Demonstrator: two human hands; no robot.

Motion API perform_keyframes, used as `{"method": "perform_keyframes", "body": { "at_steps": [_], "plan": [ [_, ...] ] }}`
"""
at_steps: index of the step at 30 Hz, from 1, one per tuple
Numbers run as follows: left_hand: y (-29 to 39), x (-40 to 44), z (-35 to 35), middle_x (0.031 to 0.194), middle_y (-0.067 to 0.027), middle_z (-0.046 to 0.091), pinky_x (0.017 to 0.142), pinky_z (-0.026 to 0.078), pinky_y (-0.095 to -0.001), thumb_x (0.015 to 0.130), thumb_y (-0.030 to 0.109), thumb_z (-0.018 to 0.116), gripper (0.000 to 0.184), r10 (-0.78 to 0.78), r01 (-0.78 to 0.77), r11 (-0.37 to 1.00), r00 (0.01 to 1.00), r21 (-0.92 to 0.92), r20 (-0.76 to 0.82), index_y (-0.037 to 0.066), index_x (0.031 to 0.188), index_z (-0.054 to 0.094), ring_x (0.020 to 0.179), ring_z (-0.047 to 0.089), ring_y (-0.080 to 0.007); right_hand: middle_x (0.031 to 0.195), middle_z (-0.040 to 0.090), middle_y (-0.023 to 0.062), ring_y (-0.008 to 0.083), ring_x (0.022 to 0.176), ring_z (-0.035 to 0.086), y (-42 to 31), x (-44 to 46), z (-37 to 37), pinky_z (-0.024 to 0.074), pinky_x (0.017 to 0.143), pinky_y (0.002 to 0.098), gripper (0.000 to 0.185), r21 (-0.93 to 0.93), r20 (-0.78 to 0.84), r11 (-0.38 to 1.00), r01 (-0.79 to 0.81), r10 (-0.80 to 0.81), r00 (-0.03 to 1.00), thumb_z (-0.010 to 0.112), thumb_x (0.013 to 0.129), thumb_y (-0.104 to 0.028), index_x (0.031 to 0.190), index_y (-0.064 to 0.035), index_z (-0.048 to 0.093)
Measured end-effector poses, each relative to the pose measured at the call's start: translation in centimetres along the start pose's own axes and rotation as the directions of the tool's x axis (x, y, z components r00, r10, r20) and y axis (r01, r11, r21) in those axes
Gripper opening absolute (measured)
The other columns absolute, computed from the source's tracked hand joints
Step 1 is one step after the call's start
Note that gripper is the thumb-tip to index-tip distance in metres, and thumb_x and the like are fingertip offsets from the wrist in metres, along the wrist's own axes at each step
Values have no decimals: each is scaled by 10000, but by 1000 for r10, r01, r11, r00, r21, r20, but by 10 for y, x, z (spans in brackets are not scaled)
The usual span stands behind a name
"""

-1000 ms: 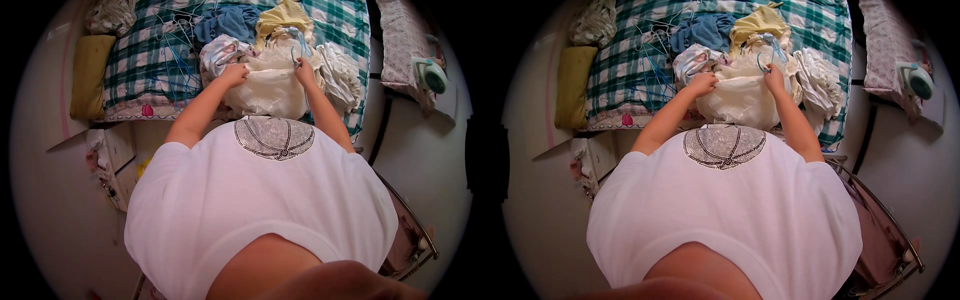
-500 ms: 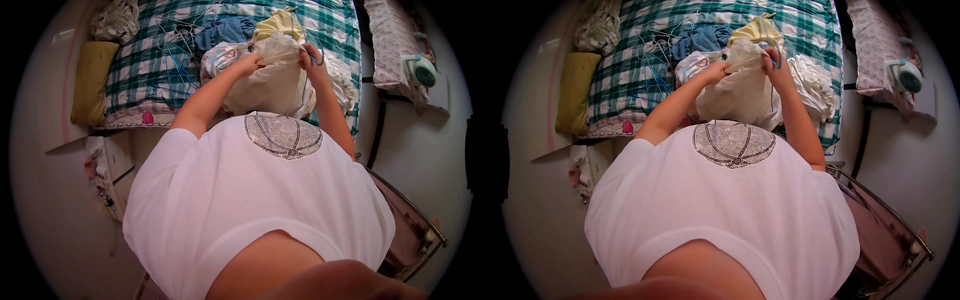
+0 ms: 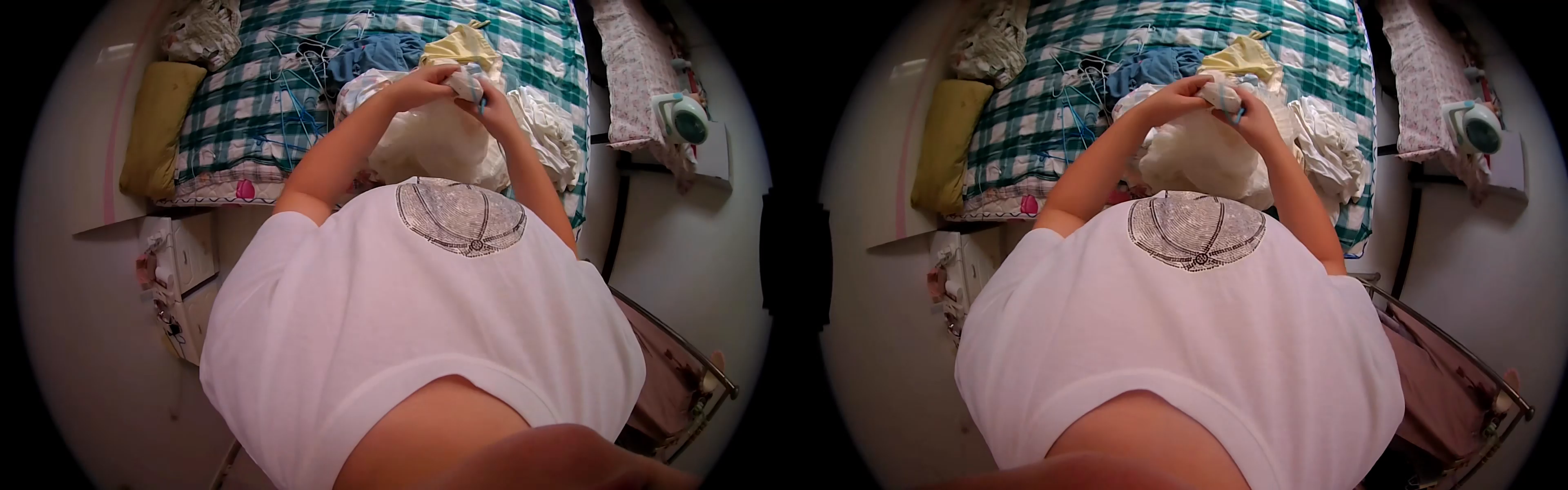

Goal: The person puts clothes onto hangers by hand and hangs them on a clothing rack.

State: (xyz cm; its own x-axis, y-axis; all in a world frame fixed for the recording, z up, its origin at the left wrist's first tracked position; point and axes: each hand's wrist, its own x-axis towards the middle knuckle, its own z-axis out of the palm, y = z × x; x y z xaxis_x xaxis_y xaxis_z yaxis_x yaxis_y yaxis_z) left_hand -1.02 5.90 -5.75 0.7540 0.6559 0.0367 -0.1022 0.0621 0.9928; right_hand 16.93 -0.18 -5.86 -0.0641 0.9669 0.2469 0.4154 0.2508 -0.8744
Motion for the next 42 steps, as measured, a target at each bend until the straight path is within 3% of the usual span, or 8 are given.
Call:
{"method": "perform_keyframes", "body": {
  "at_steps": [6, 10, 17, 20, 28, 34, 38, 42],
  "plan": [
    [-12, -9, 5, 1089, -86, 478, 829, 412, -295, 651, 140, 732, 647, 157, 56, 892, 892, 448, -425, 76, 1180, 364, 989, 485, -170, 723, 591, 73, 146, 637, 549, 16, 7, 5, 426, 598, 282, 207, 16, 137, 995, -101, 98, 986, 529, 837, -200, 927, -22, 588],
    [-38, -20, 15, 1055, -118, 551, 795, 437, -338, 555, 254, 776, 680, 118, -64, 927, 985, 370, -125, 64, 1137, 481, 937, 540, -220, 614, 506, 21, 97, 497, 463, -18, 9, -3, 372, 474, 250, 187, 157, 117, 957, -244, 227, 967, 493, 850, -195, 875, -30, 577],
    [-113, -12, 3, 924, -94, 610, 717, 442, -309, 600, 240, 735, 465, -263, 314, 916, 940, 251, -219, 69, 1005, 584, 819, 570, -199, 585, 407, -52, 44, 488, 313, -49, -1, -26, 251, 455, 214, 221, 470, -84, 868, -160, 225, 971, 512, 869, -259, 834, -45, 550],
    [-116, -17, -6, 905, -95, 602, 698, 441, -304, 618, 236, 712, 414, -143, 212, 958, 938, 193, -317, 57, 967, 579, 798, 568, -208, 561, 387, -54, 36, 471, 296, -32, -7, -44, 213, 440, 204, 215, 503, -192, 853, -139, 267, 944, 511, 869, -259, 810, -55, 546],
    [-100, -50, -25, 821, -151, 625, 712, 446, -353, 743, 230, 553, 224, -24, 319, 672, 912, 669, -410, 56, 876, 601, 801, 592, -297, 688, 599, 71, 151, 609, 540, 76, -44, -65, 417, 571, 287, 254, 60, -365, 956, -288, 289, 885, 539, 775, -218, 856, 17, 590],
    [-78, -52, -61, 889, -157, 607, 714, 436, -347, 743, 95, 456, 227, 78, 331, 813, 753, 479, -653, 52, 938, 564, 844, 575, -302, 599, 498, -17, 84, 505, 420, 65, -54, -45, 315, 460, 244, 206, 30, -313, 971, -239, 236, 920, 601, 749, -244, 762, -40, 573],
    [-62, -55, -71, 916, -158, 598, 719, 428, -337, 717, 55, 421, 242, 107, 213, 914, 695, 346, -711, 51, 920, 552, 845, 564, -301, 712, 594, 67, 157, 618, 541, 56, -49, -36, 422, 577, 285, 297, 39, 4, 859, -511, 511, 859, 640, 699, -213, 889, 8, 582],
    [-56, -70, -76, 974, -139, 598, 756, 426, -322, 696, 126, 510, 295, 39, 438, 695, 769, 570, -638, 60, 981, 551, 915, 556, -286, 761, 578, 26, 110, 584, 481, 62, -54, -1, 393, 547, 237, 283, -24, 28, 904, -427, 427, 904, 638, 719, -214, 928, -32, 582]
  ]
}}
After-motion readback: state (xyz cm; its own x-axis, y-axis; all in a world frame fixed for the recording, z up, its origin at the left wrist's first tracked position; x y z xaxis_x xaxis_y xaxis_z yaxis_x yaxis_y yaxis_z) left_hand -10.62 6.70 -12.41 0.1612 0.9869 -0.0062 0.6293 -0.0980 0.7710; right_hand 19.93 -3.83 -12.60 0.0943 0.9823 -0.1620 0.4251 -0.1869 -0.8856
